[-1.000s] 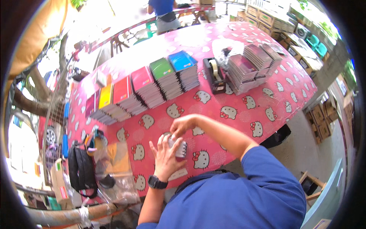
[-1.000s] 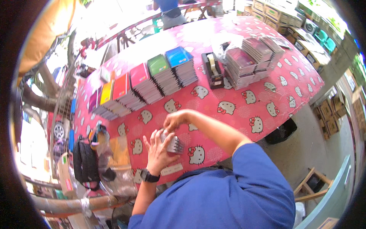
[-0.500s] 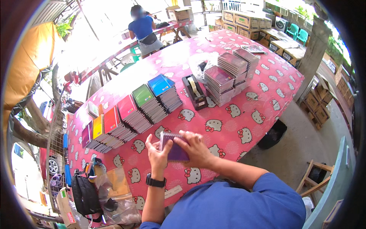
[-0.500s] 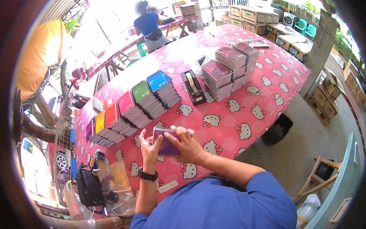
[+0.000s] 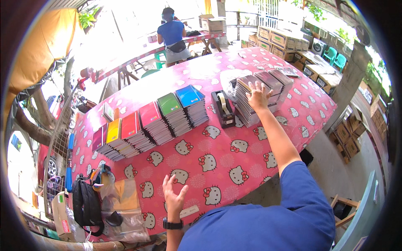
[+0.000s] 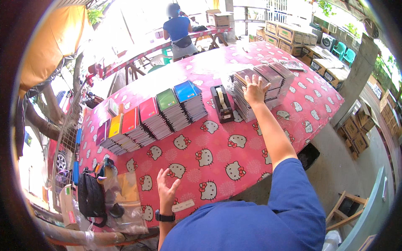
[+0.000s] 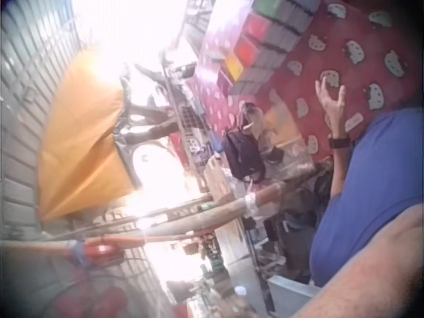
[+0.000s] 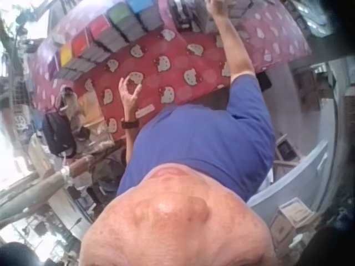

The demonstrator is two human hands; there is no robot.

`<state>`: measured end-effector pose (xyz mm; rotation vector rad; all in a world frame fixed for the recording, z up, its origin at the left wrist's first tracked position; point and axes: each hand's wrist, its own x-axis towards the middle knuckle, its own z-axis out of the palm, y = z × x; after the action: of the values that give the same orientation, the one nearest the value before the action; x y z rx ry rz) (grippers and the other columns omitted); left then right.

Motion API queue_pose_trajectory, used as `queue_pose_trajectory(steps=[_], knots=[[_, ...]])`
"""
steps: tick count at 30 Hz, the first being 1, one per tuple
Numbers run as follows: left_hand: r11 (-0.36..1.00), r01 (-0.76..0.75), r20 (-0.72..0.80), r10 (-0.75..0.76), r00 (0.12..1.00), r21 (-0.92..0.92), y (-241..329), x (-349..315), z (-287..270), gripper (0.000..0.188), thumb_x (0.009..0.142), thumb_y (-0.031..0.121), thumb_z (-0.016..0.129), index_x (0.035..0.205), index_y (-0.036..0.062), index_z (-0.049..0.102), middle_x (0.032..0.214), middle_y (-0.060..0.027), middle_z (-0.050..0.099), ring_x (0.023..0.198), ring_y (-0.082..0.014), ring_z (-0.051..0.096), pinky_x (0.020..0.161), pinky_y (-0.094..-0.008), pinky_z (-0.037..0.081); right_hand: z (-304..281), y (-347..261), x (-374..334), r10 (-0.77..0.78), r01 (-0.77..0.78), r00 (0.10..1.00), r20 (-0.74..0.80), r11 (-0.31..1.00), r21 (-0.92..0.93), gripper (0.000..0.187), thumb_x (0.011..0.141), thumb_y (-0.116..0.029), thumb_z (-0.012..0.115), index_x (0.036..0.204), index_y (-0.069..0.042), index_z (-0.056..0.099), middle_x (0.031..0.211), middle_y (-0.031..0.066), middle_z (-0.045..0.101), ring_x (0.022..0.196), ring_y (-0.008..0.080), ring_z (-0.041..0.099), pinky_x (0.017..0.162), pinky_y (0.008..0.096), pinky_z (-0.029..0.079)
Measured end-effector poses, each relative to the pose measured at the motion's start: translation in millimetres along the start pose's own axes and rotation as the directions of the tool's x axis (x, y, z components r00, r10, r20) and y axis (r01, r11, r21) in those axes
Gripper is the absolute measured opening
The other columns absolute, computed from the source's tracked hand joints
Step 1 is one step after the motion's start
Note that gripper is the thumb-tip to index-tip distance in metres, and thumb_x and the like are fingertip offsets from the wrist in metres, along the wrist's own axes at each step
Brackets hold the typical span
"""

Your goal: The person places small notebooks into plastic bags by hand and seals them using adhesive tape from a dispenser.

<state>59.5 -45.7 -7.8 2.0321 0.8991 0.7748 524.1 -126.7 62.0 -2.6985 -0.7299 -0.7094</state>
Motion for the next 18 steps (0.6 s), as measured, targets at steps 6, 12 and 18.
queue_pose_trajectory(steps=[6,12,18], knots=[[0.983,0.180,-0.164,-0.185,0.969,-0.041,-48.6,-51.4,-40.7,0.047,0.073,0.023,0.069,0.115,0.0049,0.058,0.128,-0.0213,0.046,0.120,-0.0337,0.044,0.100,-0.0405,0.035,27.4,-0.6,14.5,-0.234,0.199,0.938,-0.255,0.967,-0.157,0.049,0.080,-0.035,0.063,0.124,-0.016,0.053,0.129,0.0087,0.048,0.119,0.0341,0.041,0.095,0.0627,0.028],[0.947,0.237,-0.321,-0.298,0.899,-0.215,-49.4,-77.4,-80.9,0.013,0.079,0.014,0.065,0.087,0.0037,0.068,0.081,-0.0098,0.067,0.080,-0.0212,0.064,0.075,-0.0310,0.048,-30.7,-204.0,-147.3,-0.493,0.337,0.868,-0.058,0.499,0.798,0.006,0.080,-0.010,0.062,0.079,-0.006,0.066,0.076,0.0106,0.063,0.077,0.0258,0.060,0.070,0.0369,0.047],[0.954,0.184,-0.480,-0.279,0.832,-0.235,-46.8,-105.7,-121.7,0.010,0.082,0.010,0.064,0.087,0.0020,0.067,0.081,-0.0079,0.067,0.073,-0.0135,0.062,0.067,-0.0267,0.048,-38.5,-391.3,-352.5,-0.943,0.239,0.282,-0.177,-0.110,0.965,0.007,0.074,-0.008,0.061,0.079,-0.006,0.065,0.077,0.0116,0.060,0.077,0.0312,0.058,0.070,0.0389,0.048]])
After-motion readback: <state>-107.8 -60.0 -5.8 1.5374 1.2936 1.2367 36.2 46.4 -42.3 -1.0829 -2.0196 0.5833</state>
